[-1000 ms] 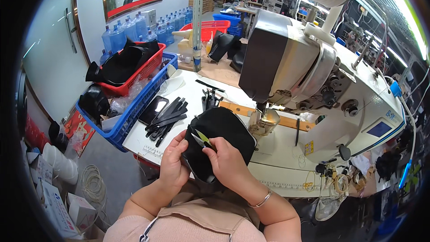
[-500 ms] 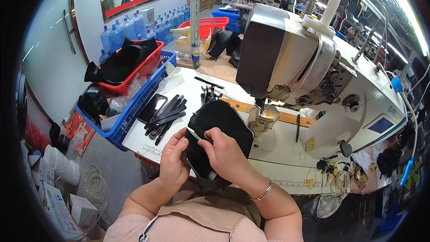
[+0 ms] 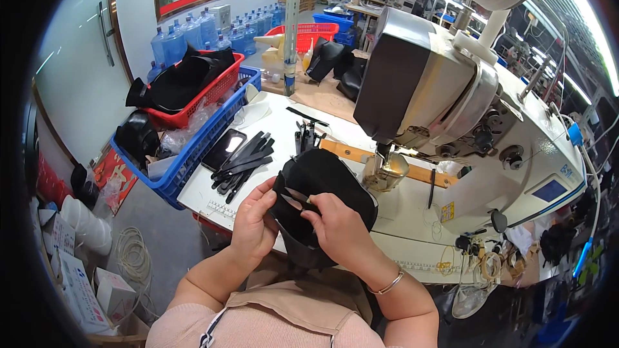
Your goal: Stitching and finishing black leather boot uppers using an industrial sewing machine.
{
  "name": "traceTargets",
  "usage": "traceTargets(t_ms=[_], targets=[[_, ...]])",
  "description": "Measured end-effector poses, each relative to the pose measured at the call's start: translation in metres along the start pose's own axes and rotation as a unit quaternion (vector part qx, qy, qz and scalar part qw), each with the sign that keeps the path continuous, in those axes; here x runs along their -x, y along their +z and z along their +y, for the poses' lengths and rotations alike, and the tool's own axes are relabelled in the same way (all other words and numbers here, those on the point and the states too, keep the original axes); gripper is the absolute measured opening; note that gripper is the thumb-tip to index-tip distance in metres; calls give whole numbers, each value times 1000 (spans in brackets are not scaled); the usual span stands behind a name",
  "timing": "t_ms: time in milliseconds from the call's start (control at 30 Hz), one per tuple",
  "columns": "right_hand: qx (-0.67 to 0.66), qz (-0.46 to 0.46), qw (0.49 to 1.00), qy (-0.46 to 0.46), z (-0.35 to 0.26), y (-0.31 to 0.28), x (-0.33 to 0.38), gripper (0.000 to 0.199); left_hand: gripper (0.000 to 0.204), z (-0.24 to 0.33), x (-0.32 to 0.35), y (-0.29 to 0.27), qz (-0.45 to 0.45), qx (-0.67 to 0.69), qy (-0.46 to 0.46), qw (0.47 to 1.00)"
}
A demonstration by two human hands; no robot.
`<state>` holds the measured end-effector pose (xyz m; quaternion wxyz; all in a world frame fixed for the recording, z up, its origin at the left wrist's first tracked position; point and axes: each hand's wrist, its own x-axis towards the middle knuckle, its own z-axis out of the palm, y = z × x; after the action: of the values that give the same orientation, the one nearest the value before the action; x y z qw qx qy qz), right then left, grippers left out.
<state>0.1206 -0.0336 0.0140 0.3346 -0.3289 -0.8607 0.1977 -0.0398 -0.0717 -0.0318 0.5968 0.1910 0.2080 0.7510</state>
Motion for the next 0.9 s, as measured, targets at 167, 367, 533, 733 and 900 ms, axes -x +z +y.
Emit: traceTargets(t_ms=[167, 367, 533, 733, 900], targets=[[10, -15, 1000, -4, 2, 1, 0, 22, 32, 0, 0, -1, -2, 0, -4, 1000], [8, 20, 998, -56, 15, 6, -3, 19, 33, 0, -2, -1, 5, -3, -12, 1000], [-33, 40, 998, -38, 10, 4, -1, 18, 33, -1, -2, 0, 4, -1, -12, 1000], [7, 32, 997, -69, 16, 4, -4, 20, 33, 1, -3, -1, 0, -3, -3, 1000], [-21, 4, 1000, -23, 9, -2, -4, 20, 34, 1, -3, -2, -6, -18, -8, 1000]])
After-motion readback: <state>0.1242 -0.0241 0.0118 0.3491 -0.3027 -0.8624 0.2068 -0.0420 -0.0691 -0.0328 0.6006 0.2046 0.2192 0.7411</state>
